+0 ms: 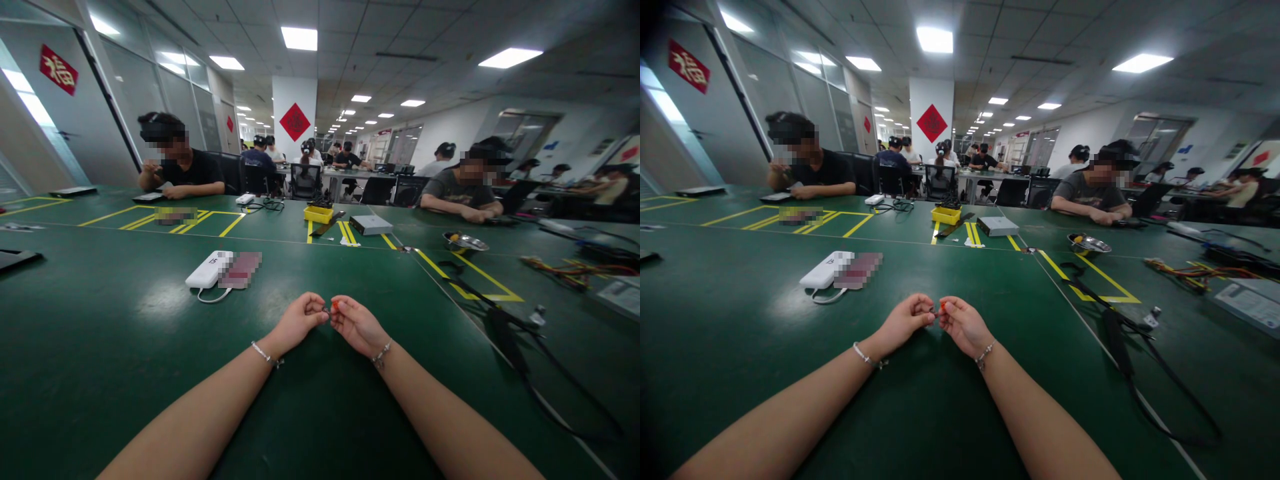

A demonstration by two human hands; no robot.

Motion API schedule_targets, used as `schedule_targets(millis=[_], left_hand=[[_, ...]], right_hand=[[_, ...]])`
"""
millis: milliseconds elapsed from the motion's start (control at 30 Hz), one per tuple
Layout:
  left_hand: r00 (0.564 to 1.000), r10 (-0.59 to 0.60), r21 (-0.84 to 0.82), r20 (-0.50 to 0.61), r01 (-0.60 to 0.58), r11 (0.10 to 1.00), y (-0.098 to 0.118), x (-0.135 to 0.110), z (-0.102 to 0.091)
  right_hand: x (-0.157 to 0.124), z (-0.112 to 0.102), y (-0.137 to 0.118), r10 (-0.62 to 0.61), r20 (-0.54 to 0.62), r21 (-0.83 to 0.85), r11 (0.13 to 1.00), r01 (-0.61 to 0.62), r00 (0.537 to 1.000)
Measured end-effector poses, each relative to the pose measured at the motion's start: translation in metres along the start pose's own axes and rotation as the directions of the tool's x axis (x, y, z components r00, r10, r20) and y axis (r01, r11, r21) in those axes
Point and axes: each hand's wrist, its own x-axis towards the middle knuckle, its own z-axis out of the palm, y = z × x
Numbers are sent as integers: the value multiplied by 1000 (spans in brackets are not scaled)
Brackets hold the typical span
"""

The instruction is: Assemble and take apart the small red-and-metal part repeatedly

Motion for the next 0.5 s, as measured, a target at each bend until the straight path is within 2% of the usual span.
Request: schedule_targets(millis=[200, 333, 500], left_hand=[[998, 20, 34, -55, -18, 999, -2, 2, -1], [999, -27, 80, -45, 30, 996, -1, 2, -1], [999, -21, 33, -27, 22, 999, 1, 1, 1]], right_hand=[[0, -1, 0, 5, -8, 12, 1000, -5, 1000], [0, 0, 0, 13, -5, 12, 1000, -13, 1000], [-1, 1, -1, 8, 1, 17, 1000, -8, 1000]])
